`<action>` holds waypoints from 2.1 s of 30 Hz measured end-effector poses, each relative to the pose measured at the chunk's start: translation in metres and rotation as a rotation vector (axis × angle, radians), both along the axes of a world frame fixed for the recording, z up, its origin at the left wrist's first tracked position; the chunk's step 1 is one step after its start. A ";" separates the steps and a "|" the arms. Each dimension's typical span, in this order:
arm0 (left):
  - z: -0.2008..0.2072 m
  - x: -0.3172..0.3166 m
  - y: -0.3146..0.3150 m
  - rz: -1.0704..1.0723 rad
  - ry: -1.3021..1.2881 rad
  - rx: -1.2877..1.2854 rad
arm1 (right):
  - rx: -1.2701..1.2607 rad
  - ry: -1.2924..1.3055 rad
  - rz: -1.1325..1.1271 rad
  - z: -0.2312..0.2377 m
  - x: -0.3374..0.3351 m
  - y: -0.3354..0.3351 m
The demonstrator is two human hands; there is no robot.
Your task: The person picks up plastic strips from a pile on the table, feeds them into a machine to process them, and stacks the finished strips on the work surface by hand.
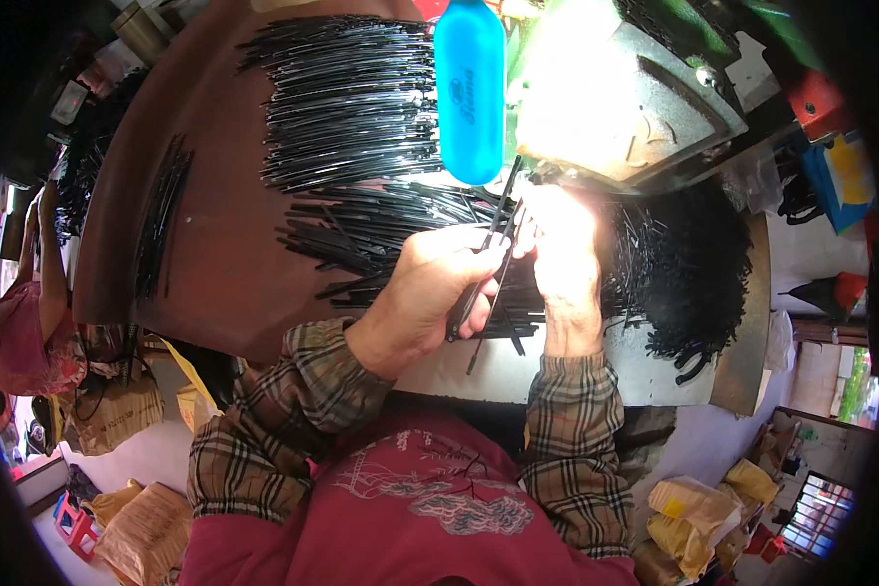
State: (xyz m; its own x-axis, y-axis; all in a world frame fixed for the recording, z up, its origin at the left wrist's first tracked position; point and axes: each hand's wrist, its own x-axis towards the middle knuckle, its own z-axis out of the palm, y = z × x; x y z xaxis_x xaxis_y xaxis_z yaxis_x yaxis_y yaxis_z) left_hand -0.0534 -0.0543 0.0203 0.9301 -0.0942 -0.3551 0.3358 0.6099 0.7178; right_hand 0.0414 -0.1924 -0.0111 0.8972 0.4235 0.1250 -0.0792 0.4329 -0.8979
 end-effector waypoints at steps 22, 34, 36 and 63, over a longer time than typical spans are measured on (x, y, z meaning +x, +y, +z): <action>-0.041 -0.102 0.243 0.659 0.078 2.186 | -0.746 -0.290 1.184 0.046 -0.100 -0.071; -0.037 -0.071 0.071 0.343 -0.519 1.576 | -1.175 -0.529 0.522 -0.057 -0.142 -0.066; -0.031 -0.070 0.059 0.340 -0.560 1.613 | -1.176 -0.534 0.490 -0.059 -0.143 -0.069; -0.045 0.015 -0.032 0.122 -1.052 1.137 | -0.679 0.158 -0.175 0.009 -0.115 -0.090</action>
